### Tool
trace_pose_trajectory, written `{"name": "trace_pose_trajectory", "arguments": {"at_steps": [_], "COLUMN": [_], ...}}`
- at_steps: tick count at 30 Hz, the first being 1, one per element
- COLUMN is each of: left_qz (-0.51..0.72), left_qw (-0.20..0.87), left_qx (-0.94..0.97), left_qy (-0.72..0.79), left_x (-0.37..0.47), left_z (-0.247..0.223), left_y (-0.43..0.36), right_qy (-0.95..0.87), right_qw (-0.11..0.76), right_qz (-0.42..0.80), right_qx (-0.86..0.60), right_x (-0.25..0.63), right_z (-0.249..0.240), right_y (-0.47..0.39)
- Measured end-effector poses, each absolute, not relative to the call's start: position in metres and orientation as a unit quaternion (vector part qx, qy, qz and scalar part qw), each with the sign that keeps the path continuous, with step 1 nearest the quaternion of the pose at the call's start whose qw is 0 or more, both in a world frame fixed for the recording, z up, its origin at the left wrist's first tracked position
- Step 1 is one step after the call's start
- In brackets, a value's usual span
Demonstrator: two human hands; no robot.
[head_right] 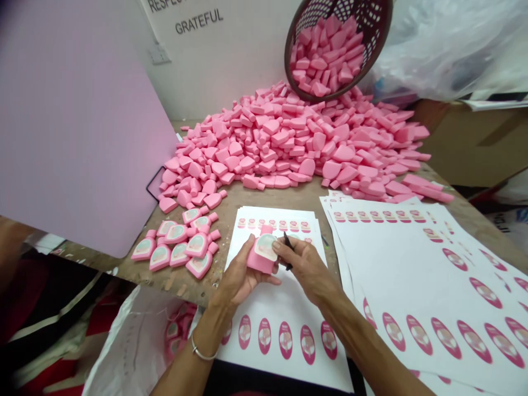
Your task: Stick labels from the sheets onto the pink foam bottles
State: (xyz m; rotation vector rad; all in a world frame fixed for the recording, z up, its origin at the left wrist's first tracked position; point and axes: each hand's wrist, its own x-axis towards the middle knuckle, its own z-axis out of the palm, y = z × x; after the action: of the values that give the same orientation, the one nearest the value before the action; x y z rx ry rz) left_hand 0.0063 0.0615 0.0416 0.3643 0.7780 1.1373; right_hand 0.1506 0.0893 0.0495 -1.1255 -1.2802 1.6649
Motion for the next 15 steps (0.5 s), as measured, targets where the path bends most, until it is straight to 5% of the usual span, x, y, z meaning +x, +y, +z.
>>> {"name": "trace_pose_trajectory", "arguments": {"at_steps": [5,15], "left_qz": [0.541,0.545], "left_qw": [0.736,0.745], "left_qx": [0.170,0.170], "left_qy": [0.371,0.345], "left_x": [0.0083,0.0086], "left_z": [0.0385,0.0378], "left_y": [0.0600,0.0614], "right_qy": [-0.600,-0.631], "right_qw": [0.391,0.364], "right_qz": [0.478,0.469], "right_qx": [-0.509,-0.499], "right_x": [0.1530,0.1471], "right_z": [0.0521,0.0465], "right_y": [0.0842,0.0814]}}
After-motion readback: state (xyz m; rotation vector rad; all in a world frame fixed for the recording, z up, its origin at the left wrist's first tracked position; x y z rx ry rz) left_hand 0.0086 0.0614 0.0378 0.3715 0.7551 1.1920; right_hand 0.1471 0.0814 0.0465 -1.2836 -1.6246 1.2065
